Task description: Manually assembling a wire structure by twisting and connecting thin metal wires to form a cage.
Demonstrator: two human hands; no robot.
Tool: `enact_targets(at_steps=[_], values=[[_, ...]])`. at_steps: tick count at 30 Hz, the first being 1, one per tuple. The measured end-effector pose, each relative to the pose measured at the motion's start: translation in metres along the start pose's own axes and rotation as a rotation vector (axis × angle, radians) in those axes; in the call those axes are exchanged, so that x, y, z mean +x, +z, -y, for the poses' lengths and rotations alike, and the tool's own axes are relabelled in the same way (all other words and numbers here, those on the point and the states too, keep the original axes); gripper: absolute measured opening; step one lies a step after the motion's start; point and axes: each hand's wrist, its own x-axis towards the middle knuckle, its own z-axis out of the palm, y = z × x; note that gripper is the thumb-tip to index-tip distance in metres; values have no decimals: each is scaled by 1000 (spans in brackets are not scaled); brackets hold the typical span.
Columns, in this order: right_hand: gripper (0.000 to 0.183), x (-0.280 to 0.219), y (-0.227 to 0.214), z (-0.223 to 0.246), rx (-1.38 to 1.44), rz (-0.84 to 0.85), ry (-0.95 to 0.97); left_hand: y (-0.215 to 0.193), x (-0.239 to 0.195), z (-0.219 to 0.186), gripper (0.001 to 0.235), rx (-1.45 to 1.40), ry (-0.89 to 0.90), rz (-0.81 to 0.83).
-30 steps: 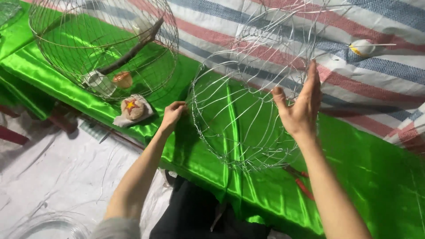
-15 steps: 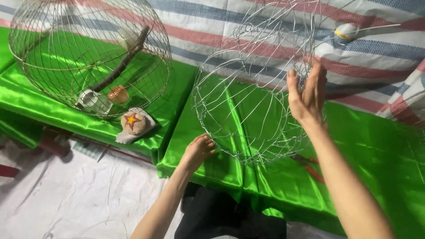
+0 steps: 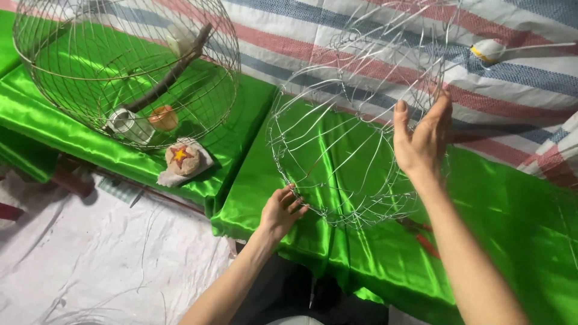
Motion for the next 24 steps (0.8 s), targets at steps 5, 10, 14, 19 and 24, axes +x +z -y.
enact_targets(at_steps=[5,10,14,19,24], values=[[75,1,-3,13,9,13,-4,12,-11,1,51,-70,23,-17],[84,14,11,8,-45,-33,44,1,14,8,48,-166,12,-41],[87,19,16,7,-62,-76,55,-2,15,6,48,-103,19,-43],[85,21,16,13,-52,-83,55,15,-2,4,64,6,95,-6],[84,20,23,9,-59,-84,38,8,-1,5,66,39,120,24]])
